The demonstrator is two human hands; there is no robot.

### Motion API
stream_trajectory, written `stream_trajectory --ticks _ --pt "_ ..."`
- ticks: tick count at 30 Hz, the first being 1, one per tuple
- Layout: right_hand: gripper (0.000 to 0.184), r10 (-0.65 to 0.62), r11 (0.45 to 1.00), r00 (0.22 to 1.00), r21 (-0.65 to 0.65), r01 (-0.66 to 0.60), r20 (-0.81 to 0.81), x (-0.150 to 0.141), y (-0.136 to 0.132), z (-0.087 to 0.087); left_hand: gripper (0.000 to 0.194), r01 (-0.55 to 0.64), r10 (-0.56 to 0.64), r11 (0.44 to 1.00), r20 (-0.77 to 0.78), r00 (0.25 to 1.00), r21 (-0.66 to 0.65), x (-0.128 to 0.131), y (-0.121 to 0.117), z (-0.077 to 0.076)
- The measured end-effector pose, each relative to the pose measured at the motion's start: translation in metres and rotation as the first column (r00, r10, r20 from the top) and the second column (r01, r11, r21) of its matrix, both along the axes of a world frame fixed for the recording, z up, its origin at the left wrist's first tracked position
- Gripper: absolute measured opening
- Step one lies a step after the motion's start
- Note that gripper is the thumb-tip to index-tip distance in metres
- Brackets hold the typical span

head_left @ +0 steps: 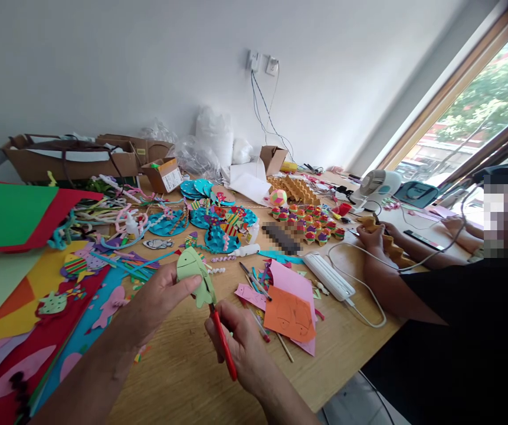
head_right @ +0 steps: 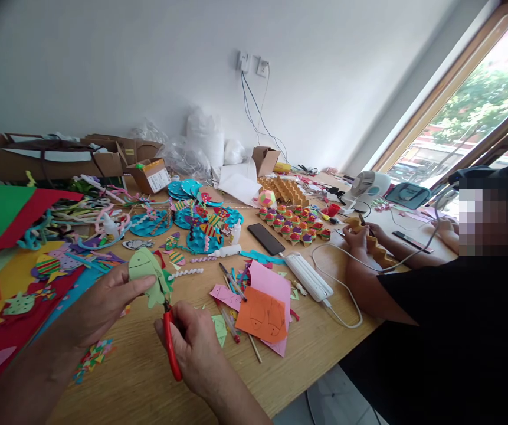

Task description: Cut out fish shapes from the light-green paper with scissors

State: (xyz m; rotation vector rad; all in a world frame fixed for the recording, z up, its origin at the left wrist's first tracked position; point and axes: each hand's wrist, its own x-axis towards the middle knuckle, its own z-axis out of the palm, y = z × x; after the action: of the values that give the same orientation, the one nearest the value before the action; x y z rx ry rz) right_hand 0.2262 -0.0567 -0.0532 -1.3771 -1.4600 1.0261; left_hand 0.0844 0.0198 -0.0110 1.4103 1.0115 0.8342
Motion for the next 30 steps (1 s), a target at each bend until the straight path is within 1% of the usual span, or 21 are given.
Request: stream_trajectory --ticks 3,7,10,12,15,18,21,24,27,30 --pt "0.045 -0.007 1.000 0.999 0.016 0.006 0.039 0.001 0.000 -0.001 0.016 0.038 -0.036 0.999 0.060 0.998 -0.019 -0.001 0.001 -0.005" --pt "0.043 -0.011 1.000 0.998 0.028 0.009 0.069 0.003 -0.001 -0.007 0.017 0.042 -0.042 0.999 0.052 0.998 -0.005 -0.001 0.001 -0.006" --pt "0.043 0.000 0.999 0.996 0.033 -0.003 0.092 0.003 -0.002 -0.008 0.018 -0.005 0.005 1.000 0.043 0.999 -0.012 -0.001 0.001 -0.004" --pt "0.043 0.009 0.999 0.994 0.034 -0.013 0.106 0.004 -0.002 -0.007 0.020 -0.038 0.040 0.999 0.076 0.996 -0.033 0.000 0.001 -0.003" --pt "0.044 0.016 1.000 0.995 0.021 -0.018 0.095 0.004 -0.001 -0.006 0.020 -0.030 0.039 0.998 0.146 0.988 -0.062 0.000 0.003 -0.005" --pt "0.044 0.033 0.999 0.999 -0.020 -0.032 0.016 0.003 0.000 -0.007 0.020 -0.012 0.024 0.998 0.183 0.983 -0.066 -0.001 0.005 -0.009" --pt "0.043 0.055 0.996 0.990 -0.059 -0.063 -0.127 0.002 0.001 -0.013 0.020 -0.011 0.024 0.998 0.205 0.979 -0.063 0.000 0.006 -0.010" --pt "0.043 0.068 0.993 0.963 -0.075 -0.090 -0.261 -0.001 0.002 -0.019 0.016 0.005 0.013 0.997 0.223 0.975 -0.079 0.002 0.004 -0.011" --pt "0.048 0.061 0.994 0.937 -0.068 -0.090 -0.344 -0.003 0.002 -0.022 0.014 0.006 0.009 0.998 0.226 0.974 -0.064 0.004 0.003 -0.011" --pt "0.056 0.047 0.994 0.915 -0.069 -0.081 -0.400 -0.004 0.003 -0.022 0.014 -0.008 0.011 1.000 0.174 0.985 -0.020 0.006 0.002 -0.010"
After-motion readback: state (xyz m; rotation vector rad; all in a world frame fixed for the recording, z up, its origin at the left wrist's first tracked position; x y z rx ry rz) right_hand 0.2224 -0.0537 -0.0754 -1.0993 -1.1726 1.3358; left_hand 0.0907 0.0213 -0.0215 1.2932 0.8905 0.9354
